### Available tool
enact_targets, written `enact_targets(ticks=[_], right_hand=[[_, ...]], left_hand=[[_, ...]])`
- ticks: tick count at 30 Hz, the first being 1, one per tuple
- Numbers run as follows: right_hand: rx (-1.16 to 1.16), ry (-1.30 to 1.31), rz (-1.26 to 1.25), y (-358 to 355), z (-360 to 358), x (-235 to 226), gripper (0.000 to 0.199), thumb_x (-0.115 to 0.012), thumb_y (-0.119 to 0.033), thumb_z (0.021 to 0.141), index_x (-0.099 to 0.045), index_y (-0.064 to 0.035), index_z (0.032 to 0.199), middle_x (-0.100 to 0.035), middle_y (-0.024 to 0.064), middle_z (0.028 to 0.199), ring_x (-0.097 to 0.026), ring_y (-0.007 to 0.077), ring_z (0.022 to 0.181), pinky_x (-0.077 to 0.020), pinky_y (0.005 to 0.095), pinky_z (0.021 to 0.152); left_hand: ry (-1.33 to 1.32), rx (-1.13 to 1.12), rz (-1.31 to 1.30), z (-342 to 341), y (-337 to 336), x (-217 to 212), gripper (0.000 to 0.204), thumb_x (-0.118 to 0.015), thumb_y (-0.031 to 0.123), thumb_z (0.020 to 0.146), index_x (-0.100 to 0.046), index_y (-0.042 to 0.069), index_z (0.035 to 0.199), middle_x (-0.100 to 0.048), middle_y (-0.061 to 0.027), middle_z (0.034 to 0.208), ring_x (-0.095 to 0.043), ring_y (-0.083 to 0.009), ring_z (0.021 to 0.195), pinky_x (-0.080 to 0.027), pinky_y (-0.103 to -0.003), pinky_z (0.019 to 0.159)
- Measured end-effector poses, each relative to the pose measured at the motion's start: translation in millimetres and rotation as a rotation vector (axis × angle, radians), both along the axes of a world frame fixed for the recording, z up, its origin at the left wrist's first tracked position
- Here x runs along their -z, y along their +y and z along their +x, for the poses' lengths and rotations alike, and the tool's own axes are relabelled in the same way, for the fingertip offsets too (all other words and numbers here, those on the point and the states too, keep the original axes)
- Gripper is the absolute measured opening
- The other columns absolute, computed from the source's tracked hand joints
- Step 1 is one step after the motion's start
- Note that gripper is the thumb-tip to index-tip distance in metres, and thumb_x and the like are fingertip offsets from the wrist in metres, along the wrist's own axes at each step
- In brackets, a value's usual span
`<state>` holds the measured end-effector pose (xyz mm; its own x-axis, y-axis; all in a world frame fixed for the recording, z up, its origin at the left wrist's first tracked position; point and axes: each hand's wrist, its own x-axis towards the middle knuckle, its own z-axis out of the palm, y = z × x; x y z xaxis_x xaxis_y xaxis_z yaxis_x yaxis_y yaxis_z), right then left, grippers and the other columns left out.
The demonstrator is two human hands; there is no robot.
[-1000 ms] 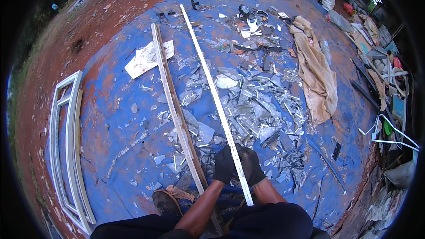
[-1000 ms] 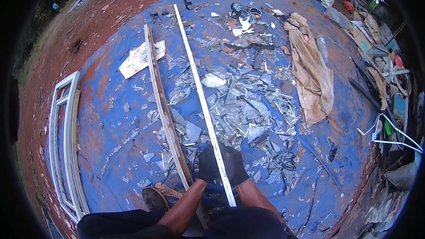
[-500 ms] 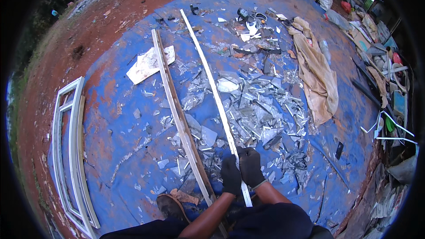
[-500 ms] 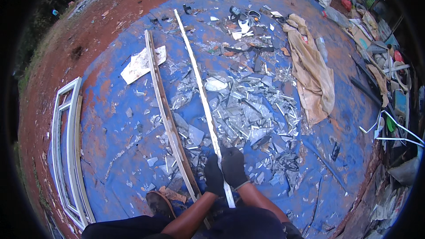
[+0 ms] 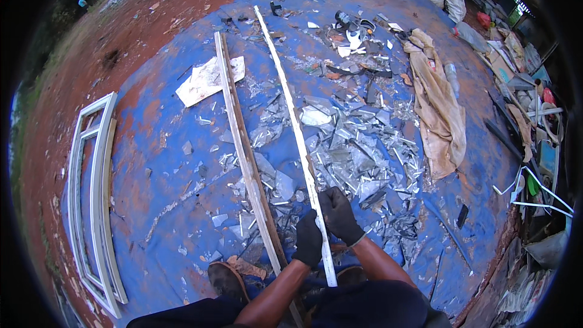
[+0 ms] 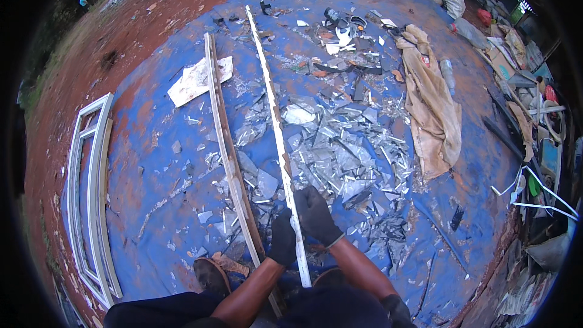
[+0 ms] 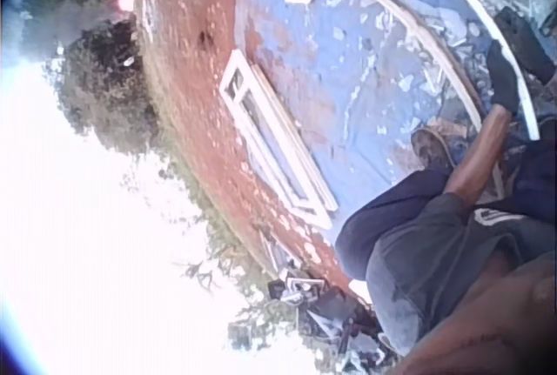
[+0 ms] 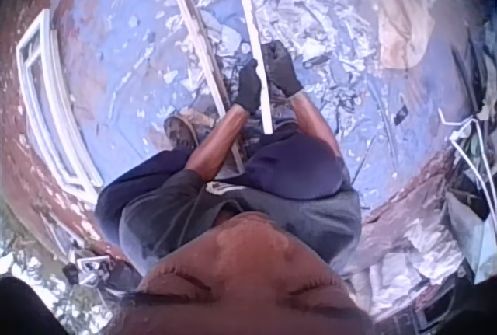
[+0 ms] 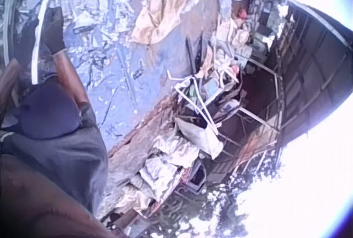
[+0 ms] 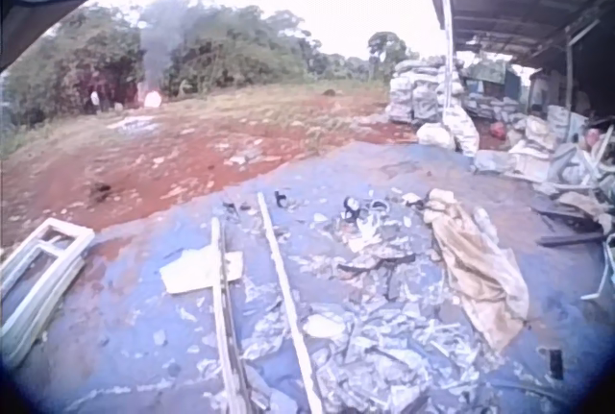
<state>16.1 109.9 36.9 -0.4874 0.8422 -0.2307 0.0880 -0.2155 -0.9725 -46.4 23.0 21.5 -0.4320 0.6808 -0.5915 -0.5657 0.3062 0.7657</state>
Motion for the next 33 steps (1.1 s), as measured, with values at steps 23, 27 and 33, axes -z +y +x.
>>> enact_targets(ticks=[23,27,33], right_hand=[[-0.128,-0.371,0.265,39.4,3.6,-21.7,0.037,-0.06,-0.034,0.094,-0.064,0.0004,0.107,-0.068,0.0184,0.09,-0.065,0.033,0.084,-0.049,0.0405,0.082],[-0.195,-0.513,0.294,35.7,-23.7,-31.1,0.056,-0.055,-0.052,0.094,-0.06,0.0014,0.079,-0.06,0.0137,0.067,-0.056,0.0253,0.062,-0.0449,0.042,0.063],[-0.081,-0.02,-0.055,29.4,-23.8,3.9,0.05,-0.047,-0.047,0.1,-0.059,-0.0024,0.081,-0.048,0.0079,0.062,-0.047,0.0153,0.056,-0.0426,0.0352,0.056]], left_hand=[[0.036,-0.177,0.008,2.8,13.4,-5.3,0.047,-0.044,0.039,0.103,-0.06,0.0,0.081,-0.052,-0.001,0.067,-0.045,-0.0105,0.062,-0.036,-0.033,0.055],[0.077,-0.16,-0.043,3.3,16.3,-19.3,0.047,-0.044,0.039,0.102,-0.061,0.006,0.075,-0.055,-0.0015,0.066,-0.049,-0.0084,0.057,-0.039,-0.03,0.051],[-0.362,-0.126,0.139,1.8,3.8,-10.4,0.031,-0.046,0.036,0.101,-0.061,0.01,0.094,-0.057,-0.0001,0.068,-0.055,-0.0114,0.05,-0.043,-0.027,0.042]])
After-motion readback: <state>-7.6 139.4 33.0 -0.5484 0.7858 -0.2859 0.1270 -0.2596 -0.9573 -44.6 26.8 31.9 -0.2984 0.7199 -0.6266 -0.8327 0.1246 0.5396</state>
